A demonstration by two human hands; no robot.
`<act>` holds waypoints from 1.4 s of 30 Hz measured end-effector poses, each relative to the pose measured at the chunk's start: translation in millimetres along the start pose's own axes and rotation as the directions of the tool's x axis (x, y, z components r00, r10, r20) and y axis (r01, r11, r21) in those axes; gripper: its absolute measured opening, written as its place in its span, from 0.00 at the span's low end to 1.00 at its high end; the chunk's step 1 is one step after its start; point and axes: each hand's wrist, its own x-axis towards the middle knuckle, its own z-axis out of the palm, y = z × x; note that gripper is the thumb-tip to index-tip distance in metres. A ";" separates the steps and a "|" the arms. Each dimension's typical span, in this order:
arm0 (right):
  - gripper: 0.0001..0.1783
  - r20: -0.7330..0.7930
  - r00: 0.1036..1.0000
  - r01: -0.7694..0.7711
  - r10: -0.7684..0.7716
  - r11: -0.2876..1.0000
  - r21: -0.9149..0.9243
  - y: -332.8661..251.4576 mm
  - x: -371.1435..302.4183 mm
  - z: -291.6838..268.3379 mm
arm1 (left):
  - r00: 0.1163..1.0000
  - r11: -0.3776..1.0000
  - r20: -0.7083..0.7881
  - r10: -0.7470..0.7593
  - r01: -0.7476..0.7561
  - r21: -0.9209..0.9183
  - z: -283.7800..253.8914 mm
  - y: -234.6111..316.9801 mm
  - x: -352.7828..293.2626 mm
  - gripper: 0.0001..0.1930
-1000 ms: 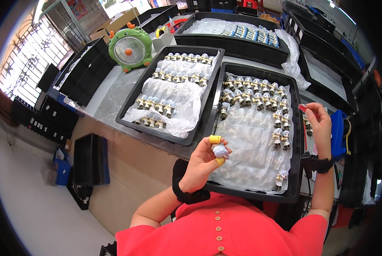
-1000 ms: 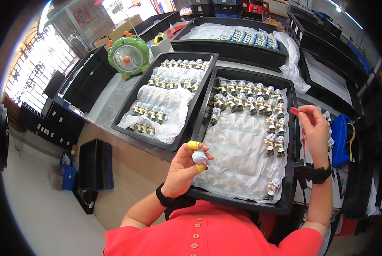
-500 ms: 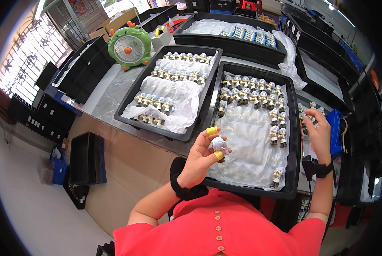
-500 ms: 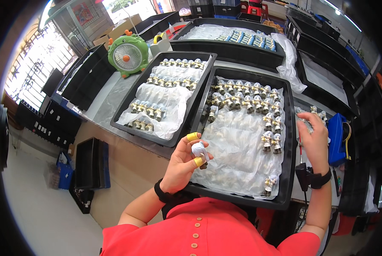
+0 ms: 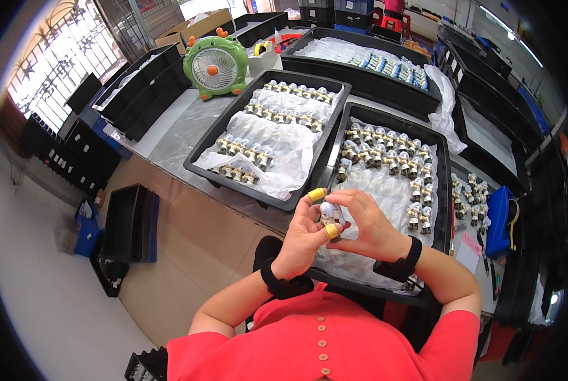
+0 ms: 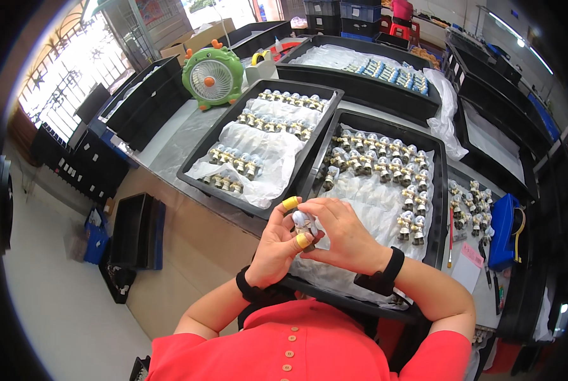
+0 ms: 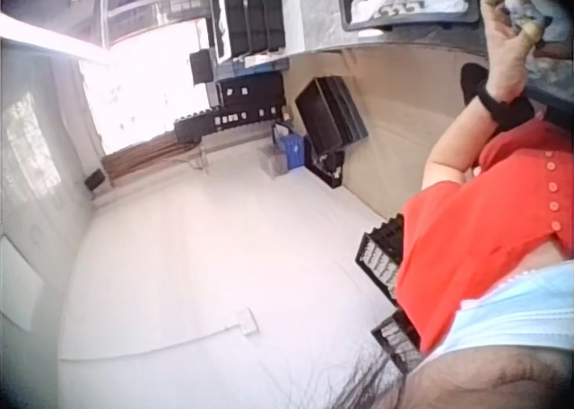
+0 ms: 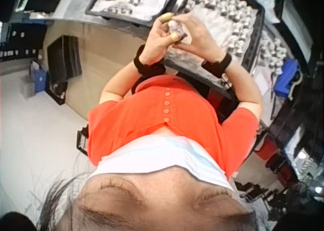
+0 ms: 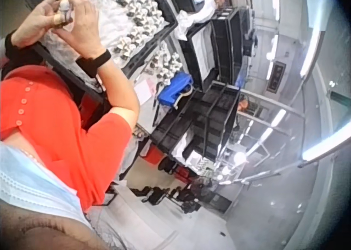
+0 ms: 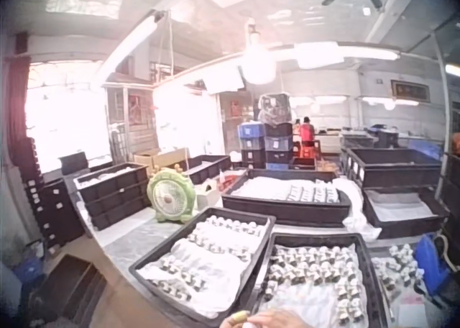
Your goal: The person assembles small figurines by hand, attaching a red component to the head of each figure. They handle the figures one at a time, placing completed units into trays lined with white paper. The workspace includes multiple trays of figures and a small green fan on the table.
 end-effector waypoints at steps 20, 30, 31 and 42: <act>0.55 -0.093 0.990 0.109 -0.108 0.994 -0.001 -0.3 -3.2 3.2 | 0.960 0.984 0.228 -0.161 0.173 -0.031 -8.5 6.3 4.2 0.24; 0.54 -0.106 0.988 0.123 -0.116 0.991 0.058 15.3 -3.8 15.3 | 0.991 0.994 0.107 -0.081 0.072 0.086 -1.3 3.2 3.4 0.22; 0.53 -0.104 0.991 0.097 -0.086 0.989 0.113 14.2 -3.1 14.2 | 0.988 0.995 0.122 -0.096 0.096 0.009 -2.8 2.8 3.8 0.21; 0.46 -0.002 0.990 -0.133 0.144 0.924 0.358 13.1 -7.3 7.6 | 0.972 0.979 0.194 -0.133 0.159 -0.125 -7.9 1.4 11.1 0.24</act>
